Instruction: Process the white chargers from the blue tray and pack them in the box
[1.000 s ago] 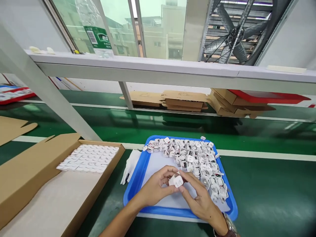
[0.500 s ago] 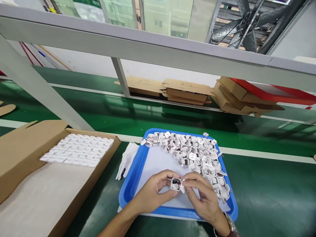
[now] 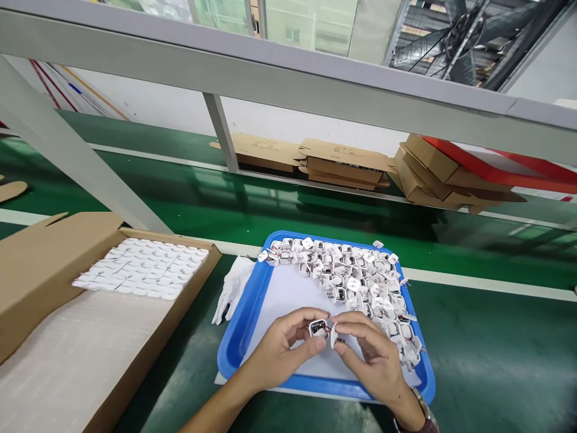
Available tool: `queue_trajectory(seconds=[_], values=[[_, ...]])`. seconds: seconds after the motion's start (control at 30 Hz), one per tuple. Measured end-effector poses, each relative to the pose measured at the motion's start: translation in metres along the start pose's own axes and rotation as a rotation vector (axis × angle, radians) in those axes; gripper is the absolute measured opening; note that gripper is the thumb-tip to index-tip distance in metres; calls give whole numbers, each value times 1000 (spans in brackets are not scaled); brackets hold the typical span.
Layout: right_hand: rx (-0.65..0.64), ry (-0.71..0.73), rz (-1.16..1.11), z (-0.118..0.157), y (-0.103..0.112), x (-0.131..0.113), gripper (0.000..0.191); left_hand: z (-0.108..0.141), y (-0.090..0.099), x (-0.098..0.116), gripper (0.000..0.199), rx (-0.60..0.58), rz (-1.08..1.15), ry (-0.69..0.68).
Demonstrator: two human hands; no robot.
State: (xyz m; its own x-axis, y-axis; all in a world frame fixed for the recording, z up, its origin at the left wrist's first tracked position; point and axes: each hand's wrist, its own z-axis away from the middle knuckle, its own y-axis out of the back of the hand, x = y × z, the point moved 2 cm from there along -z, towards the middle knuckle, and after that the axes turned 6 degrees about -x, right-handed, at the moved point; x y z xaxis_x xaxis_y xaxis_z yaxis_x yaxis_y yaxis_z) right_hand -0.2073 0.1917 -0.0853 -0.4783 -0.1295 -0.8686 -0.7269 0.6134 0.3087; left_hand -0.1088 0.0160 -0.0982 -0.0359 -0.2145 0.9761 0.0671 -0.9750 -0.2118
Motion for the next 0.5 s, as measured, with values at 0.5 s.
queue_trajectory(seconds=[0.5], values=[[134,152,307,5,-13,-8,13,-3,-6,-11,23,170,-36,-119]])
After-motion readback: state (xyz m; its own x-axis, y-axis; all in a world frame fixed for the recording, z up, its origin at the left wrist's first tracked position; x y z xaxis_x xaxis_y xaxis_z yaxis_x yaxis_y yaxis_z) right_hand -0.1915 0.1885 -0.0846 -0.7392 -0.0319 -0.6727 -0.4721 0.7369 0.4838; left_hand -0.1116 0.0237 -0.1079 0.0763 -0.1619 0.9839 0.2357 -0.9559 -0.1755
